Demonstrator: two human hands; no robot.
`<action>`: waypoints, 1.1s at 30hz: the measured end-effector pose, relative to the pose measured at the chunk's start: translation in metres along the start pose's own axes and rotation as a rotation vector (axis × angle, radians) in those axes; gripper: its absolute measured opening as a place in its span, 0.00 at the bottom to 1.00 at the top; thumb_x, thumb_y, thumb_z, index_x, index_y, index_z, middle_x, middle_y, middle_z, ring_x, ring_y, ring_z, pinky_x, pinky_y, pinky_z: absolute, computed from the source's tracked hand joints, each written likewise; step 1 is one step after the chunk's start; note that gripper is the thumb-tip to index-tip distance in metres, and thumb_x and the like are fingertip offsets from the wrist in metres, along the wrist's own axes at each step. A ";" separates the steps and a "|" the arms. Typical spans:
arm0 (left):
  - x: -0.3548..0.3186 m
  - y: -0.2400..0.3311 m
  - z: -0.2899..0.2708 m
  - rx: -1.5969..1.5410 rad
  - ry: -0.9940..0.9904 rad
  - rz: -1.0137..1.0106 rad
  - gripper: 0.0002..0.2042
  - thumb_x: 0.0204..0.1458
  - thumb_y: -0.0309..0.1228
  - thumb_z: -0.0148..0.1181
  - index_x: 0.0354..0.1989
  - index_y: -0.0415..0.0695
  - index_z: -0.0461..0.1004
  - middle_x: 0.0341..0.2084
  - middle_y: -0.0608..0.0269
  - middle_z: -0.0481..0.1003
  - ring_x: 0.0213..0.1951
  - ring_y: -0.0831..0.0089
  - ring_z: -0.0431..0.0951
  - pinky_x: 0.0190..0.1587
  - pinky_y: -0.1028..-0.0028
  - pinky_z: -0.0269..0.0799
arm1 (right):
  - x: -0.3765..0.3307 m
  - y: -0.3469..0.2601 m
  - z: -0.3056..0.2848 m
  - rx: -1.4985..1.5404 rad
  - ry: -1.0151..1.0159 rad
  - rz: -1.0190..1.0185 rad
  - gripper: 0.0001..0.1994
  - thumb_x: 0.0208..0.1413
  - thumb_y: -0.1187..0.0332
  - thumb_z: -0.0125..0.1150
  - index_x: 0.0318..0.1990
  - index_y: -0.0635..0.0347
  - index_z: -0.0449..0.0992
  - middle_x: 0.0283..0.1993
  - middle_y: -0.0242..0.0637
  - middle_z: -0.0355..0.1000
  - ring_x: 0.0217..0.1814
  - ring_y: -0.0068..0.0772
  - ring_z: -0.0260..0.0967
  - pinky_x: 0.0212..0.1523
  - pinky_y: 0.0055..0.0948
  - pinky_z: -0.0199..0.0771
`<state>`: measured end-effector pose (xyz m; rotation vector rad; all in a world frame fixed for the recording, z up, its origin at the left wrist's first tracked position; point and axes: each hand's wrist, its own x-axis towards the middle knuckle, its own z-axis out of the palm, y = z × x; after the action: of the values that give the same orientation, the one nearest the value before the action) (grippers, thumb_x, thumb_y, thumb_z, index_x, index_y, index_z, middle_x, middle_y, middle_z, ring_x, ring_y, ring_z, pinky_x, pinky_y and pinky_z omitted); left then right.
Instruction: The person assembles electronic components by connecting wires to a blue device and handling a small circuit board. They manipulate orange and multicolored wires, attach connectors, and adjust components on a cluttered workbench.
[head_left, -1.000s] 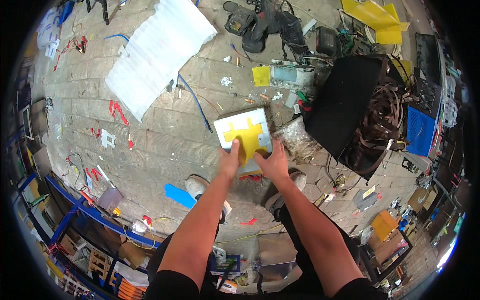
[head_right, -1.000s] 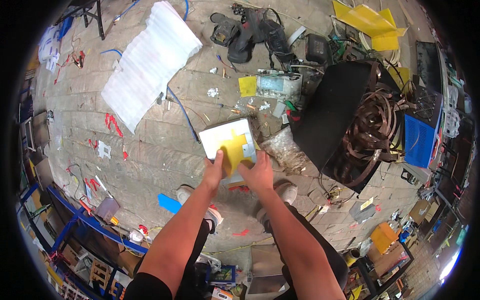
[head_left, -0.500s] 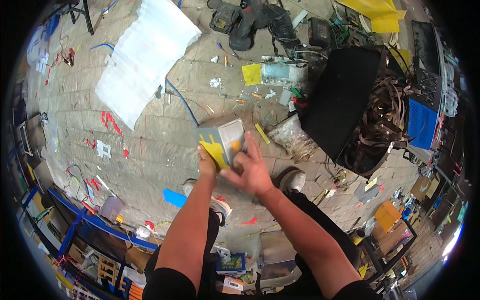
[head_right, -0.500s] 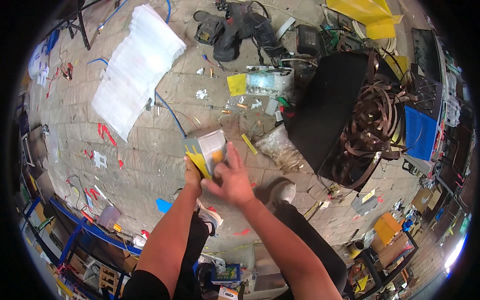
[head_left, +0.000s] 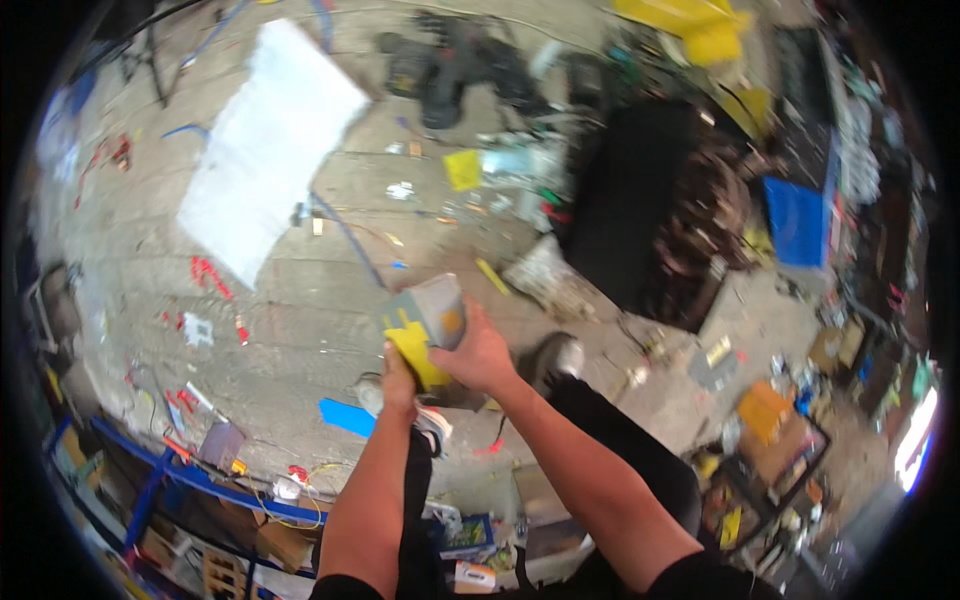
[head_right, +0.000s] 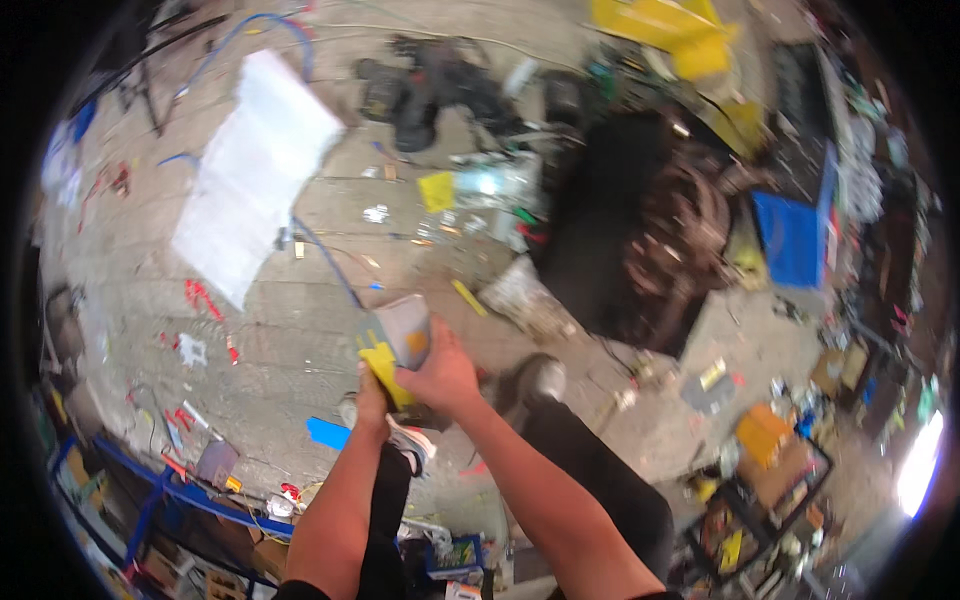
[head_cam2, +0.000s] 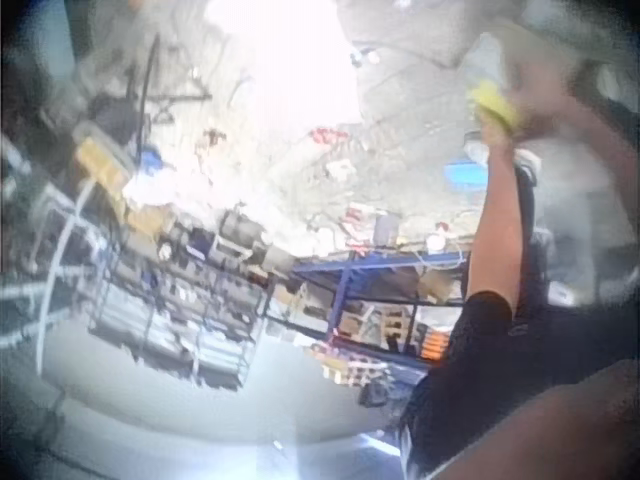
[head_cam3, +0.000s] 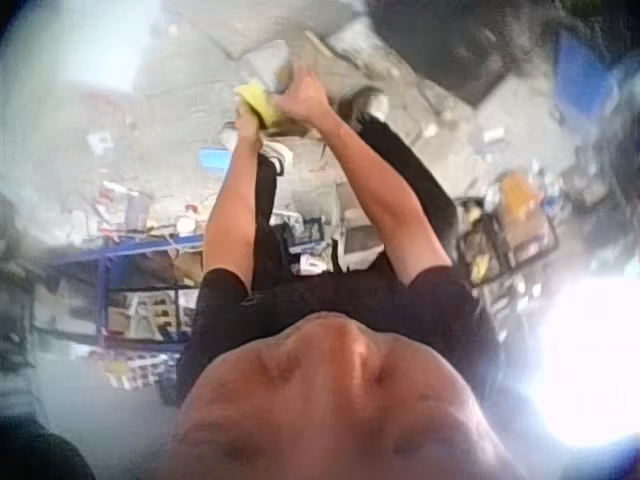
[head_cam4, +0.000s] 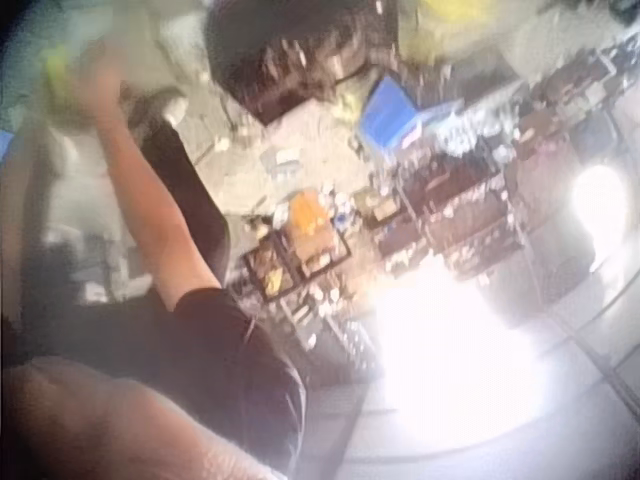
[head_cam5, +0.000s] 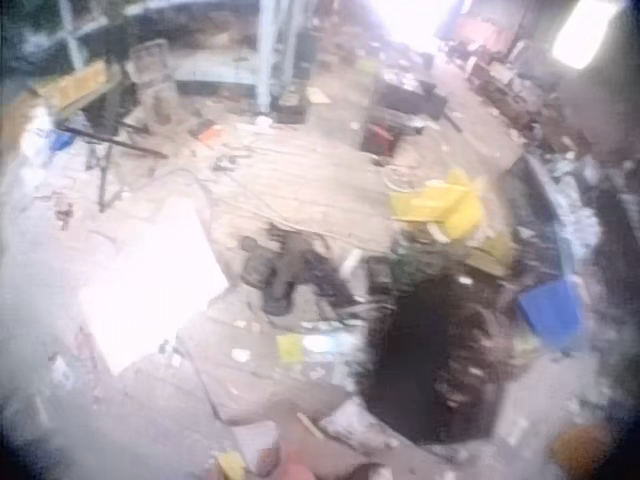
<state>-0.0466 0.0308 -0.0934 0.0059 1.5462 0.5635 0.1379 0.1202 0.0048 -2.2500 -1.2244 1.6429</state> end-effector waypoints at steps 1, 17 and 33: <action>-0.026 0.009 0.003 -0.001 -0.049 -0.004 0.35 0.72 0.59 0.37 0.71 0.39 0.63 0.63 0.53 0.72 0.62 0.61 0.74 0.64 0.61 0.68 | -0.010 0.000 -0.010 0.006 -0.021 0.033 0.55 0.41 0.53 0.75 0.75 0.71 0.54 0.68 0.61 0.68 0.69 0.57 0.69 0.69 0.41 0.69; -0.347 0.072 0.110 0.431 -0.499 -0.307 0.24 0.67 0.46 0.58 0.64 0.47 0.63 0.58 0.60 0.72 0.59 0.64 0.76 0.57 0.59 0.77 | -0.331 0.085 -0.200 1.182 0.043 0.248 0.40 0.51 0.60 0.74 0.68 0.70 0.64 0.60 0.44 0.74 0.59 0.35 0.75 0.60 0.35 0.75; -0.537 -0.018 0.398 0.771 -0.421 -0.313 0.35 0.63 0.55 0.62 0.67 0.41 0.63 0.59 0.53 0.74 0.57 0.60 0.78 0.59 0.55 0.76 | -0.456 0.254 -0.431 1.519 -0.113 0.414 0.28 0.64 0.51 0.59 0.64 0.61 0.72 0.57 0.44 0.79 0.55 0.41 0.80 0.60 0.42 0.79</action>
<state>0.3732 -0.0344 0.4231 0.4367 1.2313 -0.2910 0.5920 -0.1899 0.4001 -1.3395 0.5525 1.7583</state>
